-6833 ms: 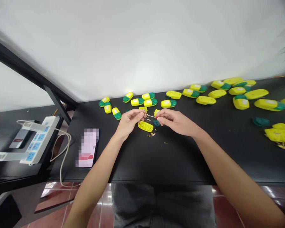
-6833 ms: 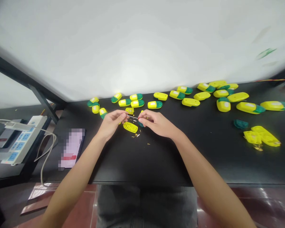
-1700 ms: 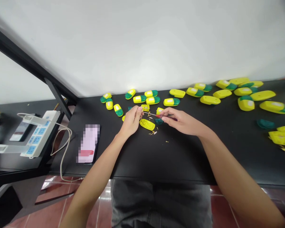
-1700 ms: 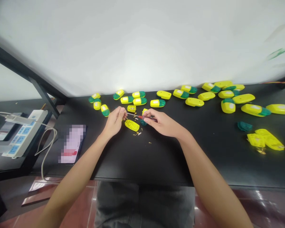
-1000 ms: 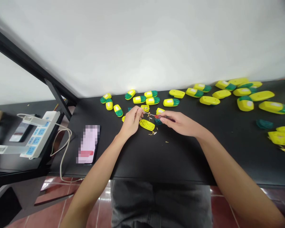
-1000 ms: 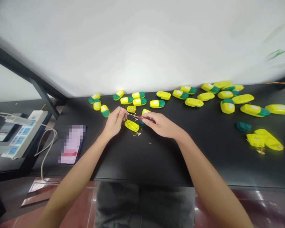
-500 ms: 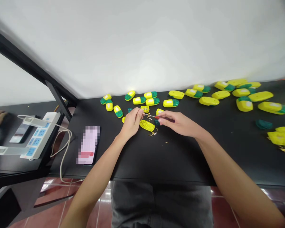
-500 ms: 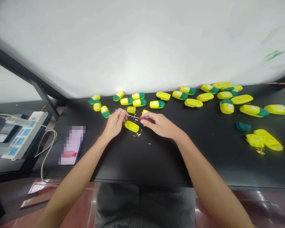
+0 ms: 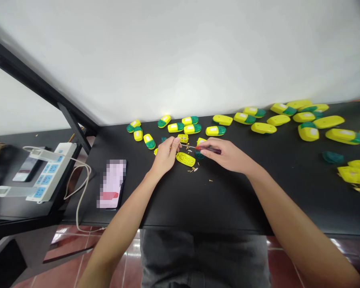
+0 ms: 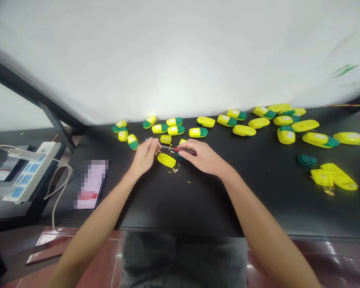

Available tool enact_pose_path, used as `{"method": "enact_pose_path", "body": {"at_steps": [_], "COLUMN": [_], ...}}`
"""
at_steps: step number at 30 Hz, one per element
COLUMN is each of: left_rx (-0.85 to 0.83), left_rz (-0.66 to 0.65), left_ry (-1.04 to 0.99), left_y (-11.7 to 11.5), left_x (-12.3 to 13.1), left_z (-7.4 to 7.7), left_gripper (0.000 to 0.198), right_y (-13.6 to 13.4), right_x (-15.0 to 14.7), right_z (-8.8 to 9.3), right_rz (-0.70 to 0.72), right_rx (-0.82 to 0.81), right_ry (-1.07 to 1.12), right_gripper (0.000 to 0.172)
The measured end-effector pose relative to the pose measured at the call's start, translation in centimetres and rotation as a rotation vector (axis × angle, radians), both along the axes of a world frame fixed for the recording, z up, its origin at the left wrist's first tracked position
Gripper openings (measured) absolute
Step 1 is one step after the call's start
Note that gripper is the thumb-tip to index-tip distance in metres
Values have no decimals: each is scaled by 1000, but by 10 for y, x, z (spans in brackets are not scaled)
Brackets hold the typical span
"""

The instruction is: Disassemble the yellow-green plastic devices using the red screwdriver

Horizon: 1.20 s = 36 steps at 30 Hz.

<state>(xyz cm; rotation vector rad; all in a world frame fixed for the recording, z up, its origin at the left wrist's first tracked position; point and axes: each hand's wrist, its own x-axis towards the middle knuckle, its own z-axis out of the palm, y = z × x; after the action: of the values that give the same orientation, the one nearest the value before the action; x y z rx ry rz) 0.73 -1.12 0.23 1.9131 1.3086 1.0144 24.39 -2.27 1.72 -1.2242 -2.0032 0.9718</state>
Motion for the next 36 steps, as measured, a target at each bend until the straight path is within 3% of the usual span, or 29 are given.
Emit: {"method": "enact_pose_path", "body": {"at_steps": [10,20,32,36], "left_rx": [-21,8,45,44], "left_rz": [-22,-39,-67,-70], "left_ry": [-45,-5,35,36], "left_y": [0,-1,0,-1], "left_x": [-1,0,0,0], "left_z": [-1,-1,-1,0], "left_gripper": [52,51,48,48], "right_y": [3,2,0,0], "right_x": [6,7,7,8], "right_z": [2,4,6,7], "right_rz": [-54,-20,-50,-28], "right_rx": [-2,1,-149,-124], "right_ry": [-25,-52,70,3], "right_gripper": [38,38,33,37]}}
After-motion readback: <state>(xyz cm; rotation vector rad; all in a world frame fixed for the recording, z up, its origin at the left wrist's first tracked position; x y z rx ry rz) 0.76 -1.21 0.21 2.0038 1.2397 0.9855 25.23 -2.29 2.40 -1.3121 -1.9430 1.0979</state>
